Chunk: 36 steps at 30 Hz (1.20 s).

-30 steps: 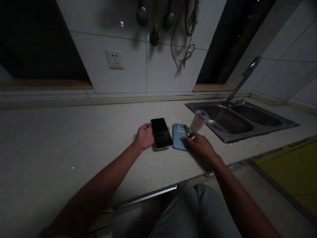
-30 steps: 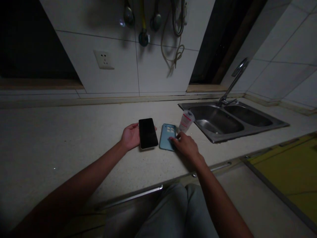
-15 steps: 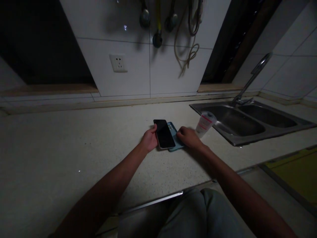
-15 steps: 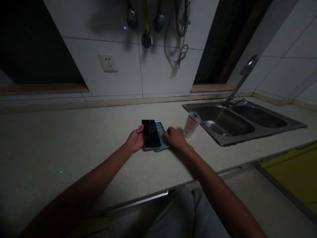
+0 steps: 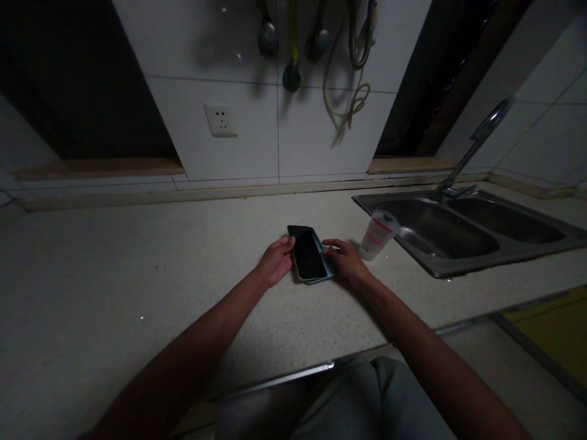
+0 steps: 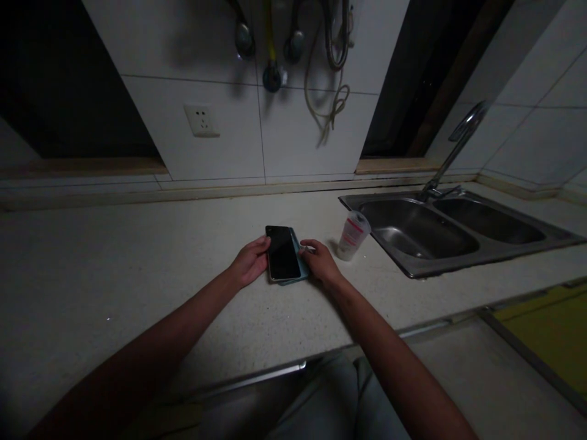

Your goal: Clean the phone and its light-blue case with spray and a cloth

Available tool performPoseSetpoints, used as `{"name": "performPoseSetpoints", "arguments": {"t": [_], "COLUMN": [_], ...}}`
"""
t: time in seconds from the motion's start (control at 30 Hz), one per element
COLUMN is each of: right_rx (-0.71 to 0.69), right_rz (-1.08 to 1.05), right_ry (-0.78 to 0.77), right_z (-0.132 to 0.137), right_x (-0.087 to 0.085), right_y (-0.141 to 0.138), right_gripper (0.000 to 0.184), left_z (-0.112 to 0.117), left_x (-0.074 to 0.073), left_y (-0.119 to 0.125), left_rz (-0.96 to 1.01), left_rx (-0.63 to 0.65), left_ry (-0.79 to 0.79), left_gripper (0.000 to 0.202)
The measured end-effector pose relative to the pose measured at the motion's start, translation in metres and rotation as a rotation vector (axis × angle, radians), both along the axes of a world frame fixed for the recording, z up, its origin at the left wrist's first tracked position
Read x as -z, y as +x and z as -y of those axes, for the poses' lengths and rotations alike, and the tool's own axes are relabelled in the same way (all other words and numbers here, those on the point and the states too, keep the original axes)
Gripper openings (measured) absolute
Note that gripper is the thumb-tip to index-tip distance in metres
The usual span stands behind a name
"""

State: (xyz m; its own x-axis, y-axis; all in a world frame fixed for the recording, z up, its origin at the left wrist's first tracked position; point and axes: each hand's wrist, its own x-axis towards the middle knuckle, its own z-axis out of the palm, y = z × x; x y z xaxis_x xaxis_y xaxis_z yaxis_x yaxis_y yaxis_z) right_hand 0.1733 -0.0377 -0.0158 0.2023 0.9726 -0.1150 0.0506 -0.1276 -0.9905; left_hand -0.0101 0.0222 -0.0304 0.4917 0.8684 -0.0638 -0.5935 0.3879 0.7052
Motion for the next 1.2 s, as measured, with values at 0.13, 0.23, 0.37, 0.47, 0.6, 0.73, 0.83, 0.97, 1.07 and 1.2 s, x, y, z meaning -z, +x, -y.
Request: {"name": "performPoseSetpoints", "arguments": {"t": [0.13, 0.23, 0.37, 0.47, 0.6, 0.73, 0.83, 0.97, 1.07, 1.2], "right_rx": [0.052, 0.067, 0.059, 0.063, 0.061, 0.047, 0.003, -0.052, -0.094, -0.167], "right_rz": [-0.099, -0.129, -0.148, -0.185, -0.186, -0.189, -0.223, -0.271, -0.317, -0.368], "right_ry": [-0.059, -0.049, -0.015, -0.006, -0.002, 0.021, 0.034, 0.043, 0.054, 0.06], "right_z": [0.001, 0.003, 0.004, 0.004, 0.005, 0.006, 0.007, 0.007, 0.009, 0.01], "right_x": [-0.006, -0.009, -0.007, -0.005, -0.005, -0.003, -0.001, 0.0, -0.002, -0.003], "right_y": [-0.003, -0.004, -0.003, -0.004, -0.008, -0.01, -0.012, -0.014, -0.015, -0.015], "right_gripper": [0.043, 0.047, 0.051, 0.05, 0.048, 0.046, 0.051, 0.057, 0.065, 0.069], "left_z": [0.003, 0.005, 0.007, 0.01, 0.018, 0.022, 0.025, 0.03, 0.034, 0.044], "left_x": [-0.003, -0.007, -0.01, -0.008, -0.006, -0.009, -0.011, -0.008, -0.005, -0.01], "left_y": [0.002, 0.002, 0.003, 0.01, 0.02, 0.022, 0.022, 0.024, 0.025, 0.025], "left_rz": [-0.014, -0.065, -0.228, -0.325, -0.385, -0.4, -0.412, -0.455, -0.527, -0.55], "left_rx": [-0.009, -0.006, -0.123, -0.313, -0.395, -0.416, -0.434, -0.441, -0.443, -0.471], "left_ry": [0.092, 0.183, 0.277, 0.304, 0.341, 0.344, 0.383, 0.483, 0.574, 0.665], "left_gripper": [0.036, 0.045, 0.052, 0.053, 0.061, 0.07, 0.075, 0.078, 0.077, 0.078]}}
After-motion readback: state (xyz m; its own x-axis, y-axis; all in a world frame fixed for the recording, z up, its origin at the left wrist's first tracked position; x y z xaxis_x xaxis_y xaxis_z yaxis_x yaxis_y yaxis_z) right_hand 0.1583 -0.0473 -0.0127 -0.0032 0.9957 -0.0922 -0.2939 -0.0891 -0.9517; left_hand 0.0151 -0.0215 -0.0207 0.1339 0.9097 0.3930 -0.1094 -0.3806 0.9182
